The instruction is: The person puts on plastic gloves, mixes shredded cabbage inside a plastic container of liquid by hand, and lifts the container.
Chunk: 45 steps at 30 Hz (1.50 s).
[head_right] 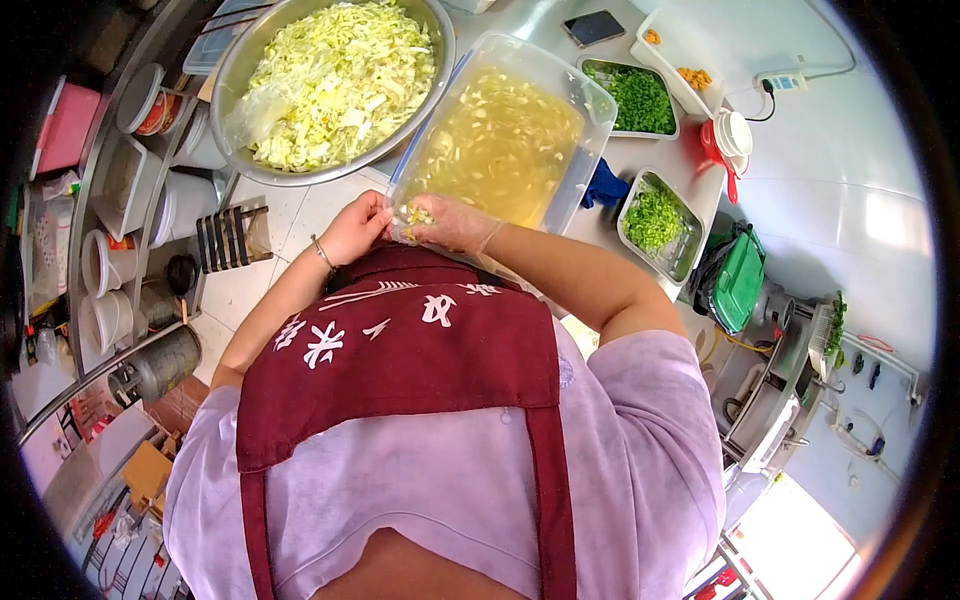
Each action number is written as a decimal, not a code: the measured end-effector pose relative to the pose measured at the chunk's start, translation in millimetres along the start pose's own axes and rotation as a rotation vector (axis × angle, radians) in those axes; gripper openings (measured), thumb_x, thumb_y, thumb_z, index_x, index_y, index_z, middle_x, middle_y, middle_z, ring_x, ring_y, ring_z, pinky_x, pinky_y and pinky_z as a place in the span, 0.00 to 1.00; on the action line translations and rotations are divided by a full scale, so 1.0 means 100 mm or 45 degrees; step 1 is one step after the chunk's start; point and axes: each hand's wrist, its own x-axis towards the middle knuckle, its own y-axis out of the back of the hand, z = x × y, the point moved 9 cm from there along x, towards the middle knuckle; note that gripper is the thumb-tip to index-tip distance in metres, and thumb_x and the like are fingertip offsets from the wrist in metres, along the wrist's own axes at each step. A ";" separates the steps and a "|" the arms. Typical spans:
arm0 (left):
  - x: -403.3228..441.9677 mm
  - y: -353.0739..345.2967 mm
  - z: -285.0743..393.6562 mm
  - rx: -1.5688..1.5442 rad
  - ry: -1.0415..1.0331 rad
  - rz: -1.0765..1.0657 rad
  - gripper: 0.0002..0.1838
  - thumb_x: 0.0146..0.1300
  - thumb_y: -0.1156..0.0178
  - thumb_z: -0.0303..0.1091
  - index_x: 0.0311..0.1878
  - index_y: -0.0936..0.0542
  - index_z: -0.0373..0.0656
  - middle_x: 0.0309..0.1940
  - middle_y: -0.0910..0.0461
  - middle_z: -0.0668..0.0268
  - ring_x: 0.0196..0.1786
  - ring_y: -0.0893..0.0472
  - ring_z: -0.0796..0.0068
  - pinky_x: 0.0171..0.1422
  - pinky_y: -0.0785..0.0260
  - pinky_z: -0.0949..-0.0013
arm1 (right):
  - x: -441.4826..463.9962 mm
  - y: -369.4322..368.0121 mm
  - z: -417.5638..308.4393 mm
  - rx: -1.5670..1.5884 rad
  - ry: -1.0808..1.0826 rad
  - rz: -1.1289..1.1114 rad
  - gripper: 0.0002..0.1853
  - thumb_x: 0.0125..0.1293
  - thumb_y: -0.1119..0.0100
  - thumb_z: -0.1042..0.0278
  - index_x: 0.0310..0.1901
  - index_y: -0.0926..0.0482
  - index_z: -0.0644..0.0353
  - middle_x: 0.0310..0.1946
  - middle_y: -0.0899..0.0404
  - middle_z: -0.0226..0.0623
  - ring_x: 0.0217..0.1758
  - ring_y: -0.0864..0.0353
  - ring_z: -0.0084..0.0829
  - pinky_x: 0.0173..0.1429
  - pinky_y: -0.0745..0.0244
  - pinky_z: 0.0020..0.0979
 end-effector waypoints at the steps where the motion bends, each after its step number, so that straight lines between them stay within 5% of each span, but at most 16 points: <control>1: 0.00 0.00 0.01 0.004 -0.005 0.003 0.09 0.67 0.50 0.33 0.38 0.34 0.37 0.26 0.25 0.66 0.28 0.26 0.81 0.34 0.30 0.76 | 0.00 0.03 -0.07 -0.108 0.112 0.047 0.17 0.60 0.44 0.58 0.48 0.28 0.57 0.39 0.28 0.36 0.44 0.30 0.26 0.49 0.33 0.28; 4: 0.00 0.00 -0.02 -0.038 0.009 -0.001 0.09 0.67 0.51 0.33 0.38 0.34 0.37 0.26 0.25 0.66 0.28 0.26 0.81 0.34 0.30 0.76 | -0.08 -0.01 -0.05 0.455 -0.188 0.006 0.18 0.59 0.45 0.60 0.47 0.27 0.62 0.36 0.25 0.39 0.44 0.28 0.28 0.51 0.33 0.28; 8: -0.01 -0.01 -0.02 -0.064 0.027 0.007 0.08 0.67 0.51 0.33 0.39 0.34 0.37 0.26 0.25 0.66 0.28 0.26 0.80 0.34 0.30 0.76 | 0.02 0.07 0.14 0.395 -0.098 0.170 0.17 0.61 0.47 0.57 0.46 0.26 0.61 0.32 0.25 0.36 0.35 0.27 0.27 0.41 0.30 0.29; 10: -0.02 0.00 -0.01 -0.072 0.030 0.015 0.08 0.67 0.50 0.33 0.38 0.34 0.37 0.26 0.25 0.66 0.28 0.26 0.80 0.35 0.30 0.76 | -0.06 0.18 0.17 0.318 -0.499 0.142 0.19 0.62 0.46 0.55 0.47 0.27 0.61 0.26 0.27 0.32 0.24 0.31 0.23 0.28 0.34 0.27; 13: -0.04 -0.02 0.01 -0.026 0.075 -0.038 0.08 0.68 0.52 0.33 0.43 0.33 0.37 0.30 0.26 0.66 0.32 0.26 0.80 0.40 0.30 0.76 | -0.10 0.47 0.09 0.422 -0.443 0.232 0.20 0.62 0.45 0.55 0.49 0.27 0.61 0.22 0.29 0.30 0.17 0.37 0.19 0.20 0.41 0.24; 17: -0.03 -0.02 0.00 -0.019 0.065 -0.046 0.08 0.68 0.52 0.33 0.43 0.33 0.37 0.30 0.26 0.66 0.32 0.26 0.80 0.39 0.30 0.77 | -0.18 0.76 -0.03 0.399 -0.421 0.455 0.22 0.61 0.45 0.54 0.52 0.29 0.61 0.23 0.29 0.31 0.18 0.36 0.20 0.20 0.41 0.23; 20: -0.02 -0.02 -0.01 -0.028 0.040 -0.043 0.08 0.68 0.52 0.33 0.43 0.33 0.37 0.29 0.26 0.66 0.31 0.26 0.80 0.39 0.30 0.77 | -0.14 0.86 0.24 0.571 -0.440 0.474 0.25 0.60 0.45 0.53 0.55 0.31 0.61 0.25 0.28 0.32 0.21 0.34 0.20 0.23 0.38 0.24; 22: -0.03 -0.01 0.00 0.013 0.055 -0.035 0.08 0.68 0.52 0.33 0.42 0.33 0.37 0.28 0.26 0.67 0.30 0.26 0.80 0.38 0.30 0.77 | -0.11 0.99 0.20 -0.178 -0.360 0.445 0.28 0.60 0.46 0.51 0.57 0.33 0.61 0.29 0.26 0.32 0.26 0.31 0.23 0.28 0.34 0.25; 25: -0.02 0.00 0.03 0.009 0.024 -0.003 0.09 0.67 0.50 0.33 0.39 0.34 0.36 0.26 0.25 0.66 0.28 0.26 0.80 0.34 0.30 0.76 | -0.26 0.92 0.29 0.319 -0.607 0.429 0.27 0.60 0.46 0.51 0.56 0.32 0.61 0.32 0.25 0.36 0.30 0.29 0.26 0.34 0.31 0.29; 29: -0.02 0.00 0.03 -0.012 -0.004 -0.002 0.09 0.67 0.50 0.33 0.39 0.34 0.36 0.26 0.25 0.66 0.28 0.25 0.80 0.34 0.30 0.76 | -0.25 1.23 -0.14 0.325 -0.513 0.478 0.26 0.59 0.46 0.52 0.55 0.31 0.61 0.34 0.25 0.40 0.31 0.29 0.27 0.36 0.30 0.30; 32: -0.04 -0.01 0.03 -0.014 0.029 -0.035 0.08 0.68 0.53 0.33 0.42 0.33 0.37 0.28 0.26 0.67 0.30 0.26 0.81 0.37 0.31 0.78 | 0.02 1.43 -0.56 -0.088 -0.369 0.409 0.27 0.59 0.46 0.50 0.53 0.30 0.63 0.37 0.24 0.45 0.36 0.27 0.31 0.41 0.30 0.31; 35: -0.02 -0.02 0.04 -0.004 0.013 -0.038 0.08 0.68 0.53 0.33 0.42 0.33 0.37 0.28 0.26 0.68 0.30 0.27 0.81 0.37 0.31 0.78 | 0.40 1.57 -1.20 -0.605 0.422 0.550 0.27 0.60 0.50 0.47 0.51 0.29 0.64 0.43 0.25 0.50 0.43 0.25 0.39 0.49 0.31 0.34; 38: -0.03 -0.02 0.02 -0.011 0.045 -0.034 0.08 0.68 0.52 0.33 0.42 0.33 0.37 0.28 0.27 0.68 0.30 0.27 0.82 0.38 0.31 0.78 | 0.67 1.61 -1.64 -0.536 0.417 0.630 0.29 0.62 0.54 0.45 0.49 0.28 0.66 0.48 0.27 0.53 0.51 0.27 0.46 0.56 0.35 0.37; 40: -0.04 -0.02 0.03 -0.002 0.045 -0.031 0.08 0.68 0.52 0.33 0.42 0.33 0.37 0.28 0.26 0.69 0.30 0.27 0.82 0.38 0.31 0.78 | 0.93 1.50 -1.56 -0.651 0.155 0.444 0.28 0.64 0.57 0.46 0.50 0.28 0.66 0.51 0.28 0.53 0.53 0.29 0.48 0.58 0.36 0.39; 45: -0.05 -0.01 0.03 0.031 0.070 -0.030 0.09 0.68 0.52 0.34 0.42 0.33 0.37 0.28 0.26 0.68 0.31 0.26 0.82 0.38 0.30 0.78 | 1.06 1.47 -1.71 -0.948 0.152 0.237 0.26 0.66 0.60 0.48 0.53 0.29 0.62 0.52 0.29 0.50 0.55 0.30 0.46 0.60 0.38 0.37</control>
